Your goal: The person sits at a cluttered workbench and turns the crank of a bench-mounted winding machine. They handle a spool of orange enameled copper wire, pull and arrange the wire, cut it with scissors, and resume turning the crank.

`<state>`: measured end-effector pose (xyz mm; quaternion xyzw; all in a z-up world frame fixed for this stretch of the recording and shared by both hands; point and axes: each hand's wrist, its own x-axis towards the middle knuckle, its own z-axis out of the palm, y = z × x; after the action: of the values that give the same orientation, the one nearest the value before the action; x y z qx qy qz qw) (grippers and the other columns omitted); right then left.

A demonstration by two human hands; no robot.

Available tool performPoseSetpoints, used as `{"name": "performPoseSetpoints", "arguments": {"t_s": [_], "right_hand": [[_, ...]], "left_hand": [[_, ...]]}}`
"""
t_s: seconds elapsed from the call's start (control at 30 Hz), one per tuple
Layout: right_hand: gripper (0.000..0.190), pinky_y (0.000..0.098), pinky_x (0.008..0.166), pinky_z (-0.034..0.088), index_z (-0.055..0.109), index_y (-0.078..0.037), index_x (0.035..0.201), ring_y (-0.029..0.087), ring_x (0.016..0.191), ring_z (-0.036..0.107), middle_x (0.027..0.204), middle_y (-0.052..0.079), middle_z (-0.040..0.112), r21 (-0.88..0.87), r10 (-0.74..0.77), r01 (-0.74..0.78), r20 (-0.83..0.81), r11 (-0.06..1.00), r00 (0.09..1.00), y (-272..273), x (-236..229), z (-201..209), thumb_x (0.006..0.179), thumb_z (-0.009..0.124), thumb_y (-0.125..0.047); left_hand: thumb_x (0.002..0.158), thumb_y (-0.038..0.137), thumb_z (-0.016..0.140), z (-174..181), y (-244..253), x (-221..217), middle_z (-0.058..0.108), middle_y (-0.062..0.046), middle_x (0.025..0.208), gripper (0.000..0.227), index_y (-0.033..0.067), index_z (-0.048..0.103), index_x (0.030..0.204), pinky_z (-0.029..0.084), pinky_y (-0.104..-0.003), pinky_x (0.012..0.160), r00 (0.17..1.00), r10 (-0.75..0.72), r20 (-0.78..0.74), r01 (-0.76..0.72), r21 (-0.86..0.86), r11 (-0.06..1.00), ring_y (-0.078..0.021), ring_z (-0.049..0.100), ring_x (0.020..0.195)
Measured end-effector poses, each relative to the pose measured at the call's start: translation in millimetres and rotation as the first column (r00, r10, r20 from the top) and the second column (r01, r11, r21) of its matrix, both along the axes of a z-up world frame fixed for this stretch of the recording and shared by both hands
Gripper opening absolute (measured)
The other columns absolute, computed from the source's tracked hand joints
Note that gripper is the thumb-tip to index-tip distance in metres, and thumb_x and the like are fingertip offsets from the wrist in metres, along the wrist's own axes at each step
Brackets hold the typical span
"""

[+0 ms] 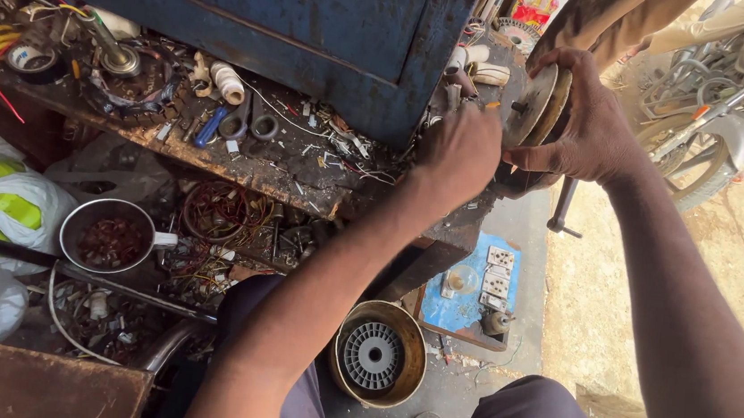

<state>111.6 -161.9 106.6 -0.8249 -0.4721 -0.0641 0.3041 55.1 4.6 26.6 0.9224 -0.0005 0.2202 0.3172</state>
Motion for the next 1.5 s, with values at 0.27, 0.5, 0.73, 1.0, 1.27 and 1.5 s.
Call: {"name": "performPoseSetpoints", "arguments": {"t_s": [0.27, 0.5, 0.73, 1.0, 1.27, 1.5], "right_hand": [[0.105, 0.0435, 0.109, 0.049, 0.041, -0.010, 0.137, 0.038, 0.120, 0.063, 0.124, 0.021, 0.063, -0.112, -0.061, 0.059, -0.015, 0.992, 0.998, 3.9, 5.4, 12.6, 0.051, 0.098, -0.033], [0.110, 0.0469, 0.109, 0.047, 0.038, -0.004, 0.135, 0.043, 0.120, 0.057, 0.127, 0.025, 0.057, -0.167, -0.028, 0.057, 0.170, 0.984, 0.985, 10.1, 5.8, 10.6, 0.051, 0.100, -0.036], [0.105, 0.0465, 0.103, 0.048, 0.039, -0.006, 0.130, 0.040, 0.114, 0.059, 0.123, 0.021, 0.059, -0.161, -0.001, 0.014, 0.082, 0.987, 0.997, 43.1, 5.1, 16.7, 0.050, 0.100, -0.033], [0.100, 0.0433, 0.114, 0.054, 0.036, -0.010, 0.150, 0.025, 0.132, 0.059, 0.138, 0.013, 0.057, 0.666, 0.480, -0.289, -0.118, 0.687, 0.869, 30.8, -38.9, 33.0, 0.074, 0.099, -0.027], [0.115, 0.0515, 0.114, 0.052, 0.027, -0.015, 0.150, 0.037, 0.141, 0.053, 0.153, 0.020, 0.041, 0.845, 0.230, 0.065, -0.218, 0.531, 0.948, -35.4, -228.6, -76.6, 0.064, 0.102, -0.033], [0.112, 0.0531, 0.119, 0.049, 0.031, -0.017, 0.152, 0.038, 0.143, 0.052, 0.151, 0.020, 0.042, 0.904, 0.154, 0.190, -0.265, 0.383, 0.952, -2.6, -265.7, -138.0, 0.067, 0.103, -0.028]], "left_hand": [[0.091, 0.011, 0.060, -21.4, 12.9, -38.4, 0.065, -0.018, 0.107, 0.019, 0.0022, 0.075, 0.085, 0.055, -0.045, 0.084, 0.997, -0.039, 0.061, 0.015, 0.355, 0.935, -0.0328, 0.063, 0.102], [0.086, 0.006, 0.067, -19.6, 19.5, -49.9, 0.065, -0.020, 0.104, 0.010, -0.0015, 0.073, 0.090, 0.053, -0.044, 0.086, 0.980, -0.082, 0.183, 0.039, 0.223, 0.974, -0.0348, 0.062, 0.100], [0.086, 0.007, 0.068, -26.1, 16.8, -46.8, 0.065, -0.020, 0.104, 0.011, -0.0029, 0.073, 0.086, 0.053, -0.045, 0.085, 0.970, -0.083, 0.230, 0.033, 0.213, 0.976, -0.0350, 0.062, 0.100], [0.091, 0.006, 0.066, -20.9, 17.7, -62.4, 0.061, -0.018, 0.114, 0.020, -0.0012, 0.062, 0.109, 0.050, -0.048, 0.095, 0.917, -0.088, 0.389, 0.035, 0.142, 0.989, -0.0383, 0.059, 0.107], [0.099, 0.007, 0.059, 9.6, 5.1, -128.0, 0.060, -0.021, 0.129, 0.038, -0.0026, 0.054, 0.136, 0.051, -0.045, 0.104, 0.782, -0.080, 0.618, 0.242, -0.183, 0.953, -0.0342, 0.060, 0.118], [0.080, 0.044, 0.088, 41.5, -27.3, -259.7, 0.048, -0.025, 0.152, 0.115, -0.0071, 0.023, 0.159, 0.041, -0.049, 0.123, 0.835, -0.491, 0.248, 0.537, -0.171, 0.826, -0.0372, 0.051, 0.143]]}}
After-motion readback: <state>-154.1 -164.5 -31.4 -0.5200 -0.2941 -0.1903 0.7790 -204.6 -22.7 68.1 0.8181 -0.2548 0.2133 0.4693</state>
